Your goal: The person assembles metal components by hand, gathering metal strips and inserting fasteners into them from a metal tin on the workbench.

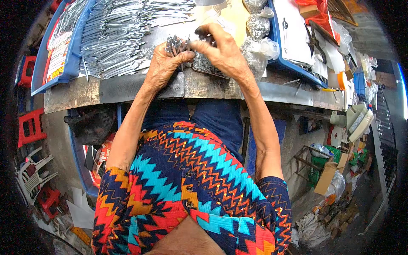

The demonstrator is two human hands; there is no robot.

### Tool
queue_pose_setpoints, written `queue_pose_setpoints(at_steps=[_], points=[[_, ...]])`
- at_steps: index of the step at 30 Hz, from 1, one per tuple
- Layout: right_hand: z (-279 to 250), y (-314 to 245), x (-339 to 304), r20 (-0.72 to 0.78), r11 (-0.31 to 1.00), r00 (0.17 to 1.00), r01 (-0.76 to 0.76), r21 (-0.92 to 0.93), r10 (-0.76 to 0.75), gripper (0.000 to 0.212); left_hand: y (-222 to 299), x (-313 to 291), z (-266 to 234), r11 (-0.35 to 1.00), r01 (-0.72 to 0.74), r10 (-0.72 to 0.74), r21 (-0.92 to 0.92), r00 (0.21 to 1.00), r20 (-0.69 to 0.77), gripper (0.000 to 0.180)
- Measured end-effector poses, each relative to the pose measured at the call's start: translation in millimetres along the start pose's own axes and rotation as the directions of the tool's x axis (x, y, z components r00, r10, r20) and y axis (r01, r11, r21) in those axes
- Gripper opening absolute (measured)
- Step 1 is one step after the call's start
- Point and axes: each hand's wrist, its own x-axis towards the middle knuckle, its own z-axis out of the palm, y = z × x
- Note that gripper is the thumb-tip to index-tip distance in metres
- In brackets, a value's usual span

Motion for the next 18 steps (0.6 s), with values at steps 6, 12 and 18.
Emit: queue_pose_setpoints(at_steps=[6, 12, 18], points=[[20, -9, -3, -0.060, 0.993, 0.993, -0.100, 0.058, 0.104, 0.027, -3, 1, -1, 1.000, 0.020, -0.020, -0.024, 1.000, -0.011, 0.014], [27, 6, -4, -0.168, 0.991, 0.985, -0.024, 0.133, 0.046, 0.019, 0, 0, -1, 0.997, 0.016, -0.018, -0.071, 0.999, -0.036, 0.018], [10, 5, -5, -0.104, 0.980, 0.984, -0.126, 0.156, 0.143, 0.015, -9, -1, -4, 0.987, 0.012, -0.028, -0.160, 0.995, -0.098, 0.019]])
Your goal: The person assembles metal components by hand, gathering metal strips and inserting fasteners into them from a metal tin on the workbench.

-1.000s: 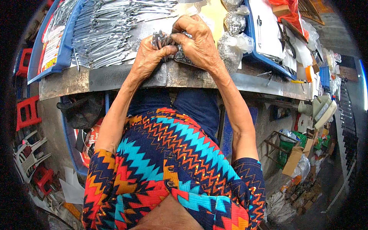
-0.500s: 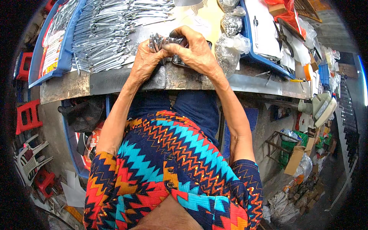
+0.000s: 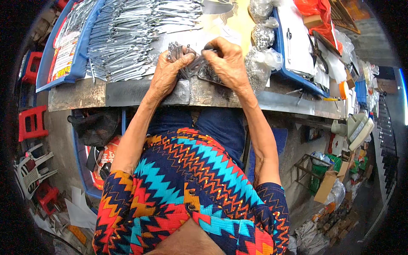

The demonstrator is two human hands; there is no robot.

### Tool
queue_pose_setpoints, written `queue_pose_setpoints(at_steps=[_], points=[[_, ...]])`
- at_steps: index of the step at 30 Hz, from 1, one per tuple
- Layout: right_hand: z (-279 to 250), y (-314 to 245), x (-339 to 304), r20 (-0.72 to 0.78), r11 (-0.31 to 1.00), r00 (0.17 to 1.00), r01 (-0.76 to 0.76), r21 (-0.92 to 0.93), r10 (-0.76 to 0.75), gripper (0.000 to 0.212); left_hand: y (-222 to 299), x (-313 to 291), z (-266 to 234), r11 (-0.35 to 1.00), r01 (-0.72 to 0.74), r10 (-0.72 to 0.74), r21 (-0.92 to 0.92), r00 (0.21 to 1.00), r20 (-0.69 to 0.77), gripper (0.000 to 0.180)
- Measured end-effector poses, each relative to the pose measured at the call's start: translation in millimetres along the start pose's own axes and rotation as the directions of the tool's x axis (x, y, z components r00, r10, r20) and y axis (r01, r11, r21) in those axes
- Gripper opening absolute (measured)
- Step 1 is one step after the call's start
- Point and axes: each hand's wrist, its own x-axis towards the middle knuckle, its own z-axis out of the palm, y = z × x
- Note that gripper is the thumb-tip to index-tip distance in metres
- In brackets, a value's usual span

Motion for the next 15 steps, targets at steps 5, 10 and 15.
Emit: queue_pose_setpoints(at_steps=[5, 10, 15], points=[[-31, -7, 16, -0.128, 0.992, 0.990, 0.070, 0.105, -0.056, 0.011, -2, 2, -8, 0.984, 0.060, -0.051, -0.170, 0.997, 0.058, 0.017], [-20, 14, 53, -0.306, 0.961, 0.952, 0.077, 0.265, 0.008, 0.012, 0, 0, -7, 0.974, 0.071, -0.079, -0.214, 0.996, -0.030, 0.015], [43, 25, 83, -0.082, 0.930, 0.991, -0.068, 0.361, 0.104, 0.019, 2, -1, -8, 0.984, 0.063, -0.066, -0.167, 0.998, -0.014, 0.016]])
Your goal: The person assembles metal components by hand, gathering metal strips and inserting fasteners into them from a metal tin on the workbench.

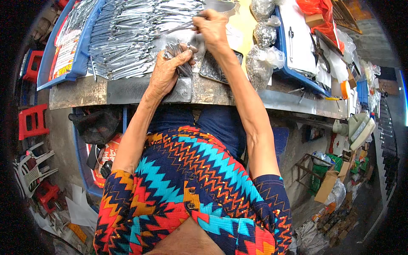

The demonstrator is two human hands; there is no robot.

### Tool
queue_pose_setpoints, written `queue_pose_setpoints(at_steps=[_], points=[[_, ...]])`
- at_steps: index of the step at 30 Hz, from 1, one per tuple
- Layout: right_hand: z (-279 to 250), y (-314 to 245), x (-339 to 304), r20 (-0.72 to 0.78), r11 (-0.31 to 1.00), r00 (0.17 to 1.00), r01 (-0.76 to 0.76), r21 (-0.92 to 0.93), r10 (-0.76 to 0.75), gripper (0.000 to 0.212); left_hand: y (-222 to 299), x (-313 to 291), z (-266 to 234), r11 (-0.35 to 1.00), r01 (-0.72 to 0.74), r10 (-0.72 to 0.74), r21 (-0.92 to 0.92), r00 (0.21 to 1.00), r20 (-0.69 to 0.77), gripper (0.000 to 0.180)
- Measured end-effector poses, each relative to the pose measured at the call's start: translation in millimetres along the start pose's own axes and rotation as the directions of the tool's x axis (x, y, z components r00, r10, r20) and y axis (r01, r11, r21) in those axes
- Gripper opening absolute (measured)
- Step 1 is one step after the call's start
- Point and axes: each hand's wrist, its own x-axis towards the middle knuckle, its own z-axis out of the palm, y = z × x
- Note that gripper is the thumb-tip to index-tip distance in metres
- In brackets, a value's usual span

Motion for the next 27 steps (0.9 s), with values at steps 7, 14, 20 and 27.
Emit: queue_pose_setpoints(at_steps=[7, 14, 20, 27], points=[[8, -1, 2, 0.191, 0.990, 0.981, 0.006, -0.139, 0.021, 0.017, 5, -2, 4, 0.999, 0.014, -0.011, -0.033, 0.996, 0.085, 0.017], [-31, -33, -40, 0.221, 0.964, 0.975, 0.082, -0.253, -0.025, 0.018, 9, -3, 7, 1.000, 0.005, -0.008, 0.027, 0.994, 0.108, 0.020], [-34, -43, -76, 0.267, 0.911, 0.952, 0.237, -0.336, -0.149, 0.016, 8, -4, 5, 0.990, 0.004, -0.024, 0.141, 0.989, 0.144, 0.020], [-34, -36, -88, 0.190, 0.853, 0.937, 0.347, -0.391, -0.294, 0.009, 14, -4, 10, 0.977, -0.008, -0.033, 0.211, 0.981, 0.189, 0.020]])
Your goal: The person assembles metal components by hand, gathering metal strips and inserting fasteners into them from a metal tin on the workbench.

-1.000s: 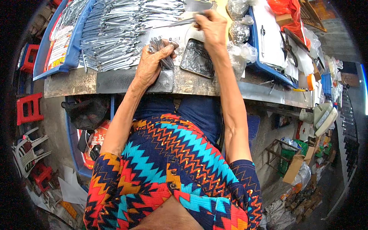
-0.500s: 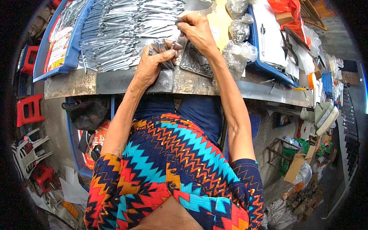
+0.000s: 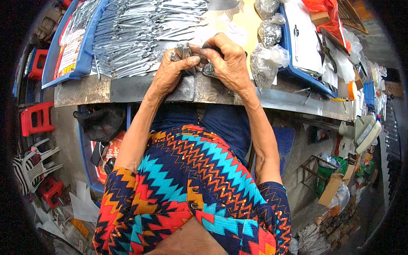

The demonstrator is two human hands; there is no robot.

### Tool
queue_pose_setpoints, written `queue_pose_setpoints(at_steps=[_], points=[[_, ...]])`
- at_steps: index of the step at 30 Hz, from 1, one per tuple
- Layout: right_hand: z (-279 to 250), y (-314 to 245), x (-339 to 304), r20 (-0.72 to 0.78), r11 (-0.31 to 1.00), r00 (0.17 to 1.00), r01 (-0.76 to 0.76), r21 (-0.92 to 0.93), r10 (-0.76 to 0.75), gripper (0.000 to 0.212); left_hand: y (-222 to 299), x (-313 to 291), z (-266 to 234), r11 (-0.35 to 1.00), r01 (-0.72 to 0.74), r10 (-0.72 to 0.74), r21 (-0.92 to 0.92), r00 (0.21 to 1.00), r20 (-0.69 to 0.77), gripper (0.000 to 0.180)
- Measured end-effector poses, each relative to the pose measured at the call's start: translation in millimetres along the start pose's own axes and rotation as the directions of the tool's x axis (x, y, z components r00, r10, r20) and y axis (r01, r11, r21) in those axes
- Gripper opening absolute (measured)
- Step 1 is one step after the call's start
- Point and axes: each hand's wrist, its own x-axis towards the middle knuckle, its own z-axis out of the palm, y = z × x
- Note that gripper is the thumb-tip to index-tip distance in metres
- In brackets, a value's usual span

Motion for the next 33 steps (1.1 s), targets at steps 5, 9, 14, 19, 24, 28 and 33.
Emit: queue_pose_setpoints(at_steps=[5, 9, 14, 19, 24, 28, 33], points=[[-23, -9, -1, -0.105, 0.991, 0.986, -0.134, -0.027, 0.130, 0.009, -10, 4, -5, 0.990, -0.005, 0.000, -0.143, 0.999, -0.039, 0.025], [-26, -5, -6, -0.217, 0.970, 0.952, -0.181, 0.162, 0.214, 0.012, -10, 6, -6, 0.976, 0.022, -0.039, -0.217, 0.997, -0.071, 0.022], [4, -7, -13, -0.385, 0.915, 0.878, -0.126, 0.384, 0.283, 0.009, -12, 9, -11, 0.935, 0.015, -0.051, -0.356, 0.994, -0.093, 0.019], [30, -5, -23, -0.352, 0.951, 0.891, -0.217, 0.220, 0.285, 0.011, -20, 12, -21, 0.865, 0.047, -0.107, -0.499, 0.990, -0.093, 0.023], [43, -6, -32, -0.312, 0.988, 0.938, -0.151, 0.026, 0.151, 0.007, -18, 12, -20, 0.856, 0.039, -0.090, -0.516, 0.993, -0.074, 0.025], [47, -2, -34, -0.180, 0.973, 0.980, 0.037, -0.227, -0.080, 0.008, -11, 7, -12, 0.893, 0.030, -0.080, -0.449, 0.993, -0.091, 0.023], [45, -7, -36, -0.094, 0.954, 0.987, 0.102, -0.282, -0.133, 0.007, -8, 5, -6, 0.953, -0.020, -0.007, -0.301, 0.996, -0.090, 0.019]])
